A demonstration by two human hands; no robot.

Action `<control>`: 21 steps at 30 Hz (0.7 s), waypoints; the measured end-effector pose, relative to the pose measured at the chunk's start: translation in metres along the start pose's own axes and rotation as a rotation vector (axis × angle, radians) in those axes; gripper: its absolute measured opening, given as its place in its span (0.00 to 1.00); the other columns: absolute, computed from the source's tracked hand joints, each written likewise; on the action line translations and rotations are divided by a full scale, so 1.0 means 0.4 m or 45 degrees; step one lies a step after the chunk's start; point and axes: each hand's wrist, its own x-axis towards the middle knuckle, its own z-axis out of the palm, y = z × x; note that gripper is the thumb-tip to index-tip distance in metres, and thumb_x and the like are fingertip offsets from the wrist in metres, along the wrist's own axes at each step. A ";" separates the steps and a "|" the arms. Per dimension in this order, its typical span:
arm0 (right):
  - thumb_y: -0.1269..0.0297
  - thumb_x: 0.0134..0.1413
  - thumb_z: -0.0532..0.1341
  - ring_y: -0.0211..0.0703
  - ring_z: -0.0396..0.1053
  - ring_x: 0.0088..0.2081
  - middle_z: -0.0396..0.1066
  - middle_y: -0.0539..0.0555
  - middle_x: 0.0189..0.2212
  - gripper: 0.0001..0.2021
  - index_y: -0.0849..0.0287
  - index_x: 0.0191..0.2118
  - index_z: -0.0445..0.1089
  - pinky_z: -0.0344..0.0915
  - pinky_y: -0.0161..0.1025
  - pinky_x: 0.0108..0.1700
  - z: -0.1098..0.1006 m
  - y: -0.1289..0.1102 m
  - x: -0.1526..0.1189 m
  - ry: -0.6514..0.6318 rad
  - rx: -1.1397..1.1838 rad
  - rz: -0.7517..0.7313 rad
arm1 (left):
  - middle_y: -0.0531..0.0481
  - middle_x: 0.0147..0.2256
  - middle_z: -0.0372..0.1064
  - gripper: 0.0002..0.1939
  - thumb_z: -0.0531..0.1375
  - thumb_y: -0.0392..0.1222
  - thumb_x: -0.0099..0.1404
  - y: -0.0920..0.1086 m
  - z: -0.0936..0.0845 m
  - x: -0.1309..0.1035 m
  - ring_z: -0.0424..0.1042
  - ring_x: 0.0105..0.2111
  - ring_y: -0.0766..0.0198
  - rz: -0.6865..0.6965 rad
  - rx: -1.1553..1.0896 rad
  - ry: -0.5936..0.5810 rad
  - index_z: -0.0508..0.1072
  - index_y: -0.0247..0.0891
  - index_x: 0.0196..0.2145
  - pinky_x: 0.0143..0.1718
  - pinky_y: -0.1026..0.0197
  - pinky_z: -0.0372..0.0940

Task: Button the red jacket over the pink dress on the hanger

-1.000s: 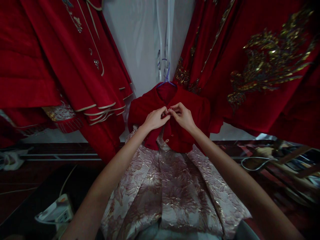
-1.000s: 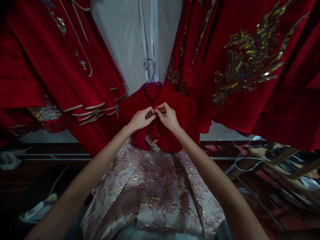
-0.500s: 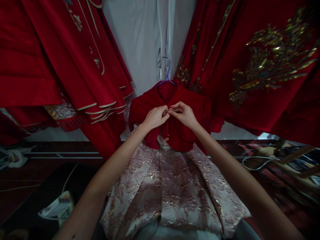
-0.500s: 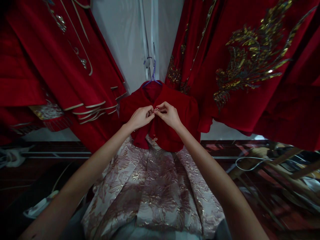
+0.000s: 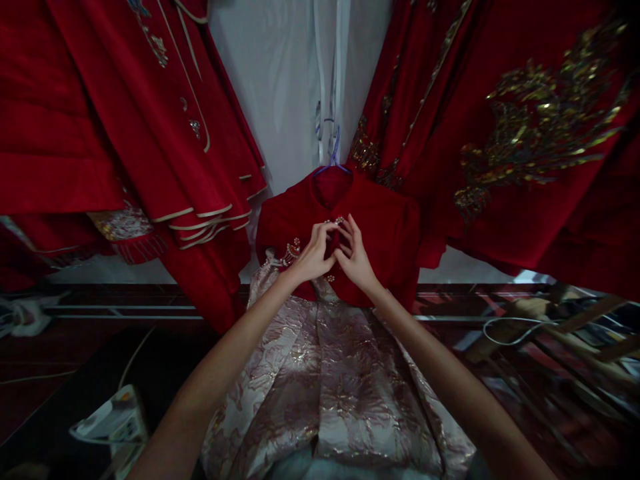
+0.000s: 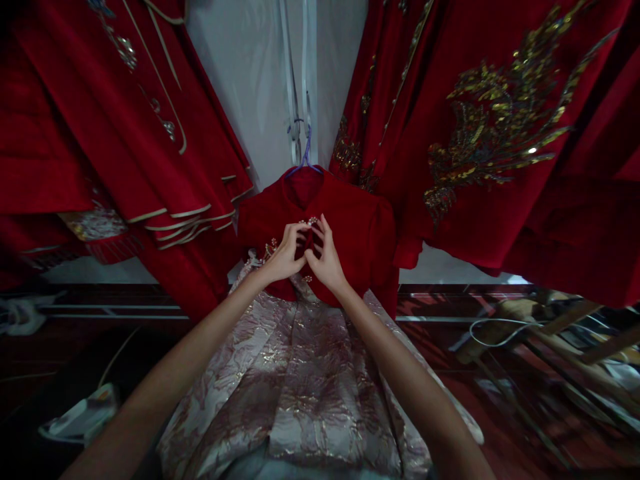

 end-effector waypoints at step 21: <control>0.62 0.49 0.57 0.44 0.69 0.36 0.66 0.56 0.38 0.17 0.55 0.45 0.55 0.69 0.43 0.38 0.066 0.069 -0.075 0.054 -0.140 0.271 | 0.41 0.41 0.70 0.16 0.54 0.34 0.61 -0.031 0.044 -0.183 0.72 0.42 0.54 -0.556 0.458 0.140 0.60 0.39 0.47 0.49 0.48 0.62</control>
